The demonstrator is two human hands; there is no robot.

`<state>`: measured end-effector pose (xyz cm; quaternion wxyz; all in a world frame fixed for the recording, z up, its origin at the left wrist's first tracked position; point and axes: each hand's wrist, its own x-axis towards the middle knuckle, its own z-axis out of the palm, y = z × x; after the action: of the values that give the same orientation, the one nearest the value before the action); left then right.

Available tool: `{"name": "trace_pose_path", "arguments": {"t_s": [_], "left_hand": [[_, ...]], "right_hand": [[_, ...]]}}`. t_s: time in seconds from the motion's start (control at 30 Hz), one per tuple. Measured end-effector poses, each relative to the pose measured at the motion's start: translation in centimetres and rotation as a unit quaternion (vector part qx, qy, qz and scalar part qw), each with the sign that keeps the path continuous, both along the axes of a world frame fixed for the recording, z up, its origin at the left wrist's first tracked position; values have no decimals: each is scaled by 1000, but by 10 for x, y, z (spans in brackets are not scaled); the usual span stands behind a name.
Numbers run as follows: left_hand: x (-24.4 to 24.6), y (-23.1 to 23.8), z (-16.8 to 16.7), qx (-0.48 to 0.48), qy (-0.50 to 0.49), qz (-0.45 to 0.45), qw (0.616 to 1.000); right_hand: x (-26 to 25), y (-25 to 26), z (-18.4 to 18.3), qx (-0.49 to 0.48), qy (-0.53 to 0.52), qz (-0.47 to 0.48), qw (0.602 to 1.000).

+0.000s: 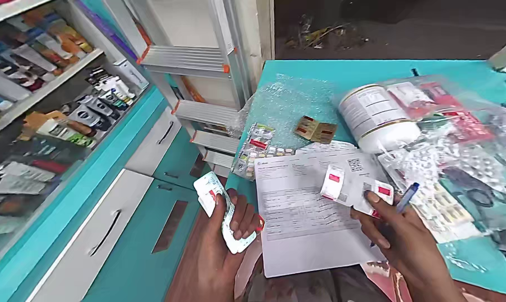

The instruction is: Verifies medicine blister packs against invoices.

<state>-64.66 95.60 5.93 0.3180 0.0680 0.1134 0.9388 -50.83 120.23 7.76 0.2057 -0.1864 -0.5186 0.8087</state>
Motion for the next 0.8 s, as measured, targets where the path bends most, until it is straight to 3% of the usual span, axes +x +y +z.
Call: {"name": "trace_pose_path", "arguments": {"t_s": [0.37,0.8], "left_hand": [[4,13,-2,24,-22,-73,997],[17,7,0,-2,-9,-66,998]], "right_hand": [[4,0,4,-28,6,4,1000],[12,6,3,-41,9,-4,999]]}}
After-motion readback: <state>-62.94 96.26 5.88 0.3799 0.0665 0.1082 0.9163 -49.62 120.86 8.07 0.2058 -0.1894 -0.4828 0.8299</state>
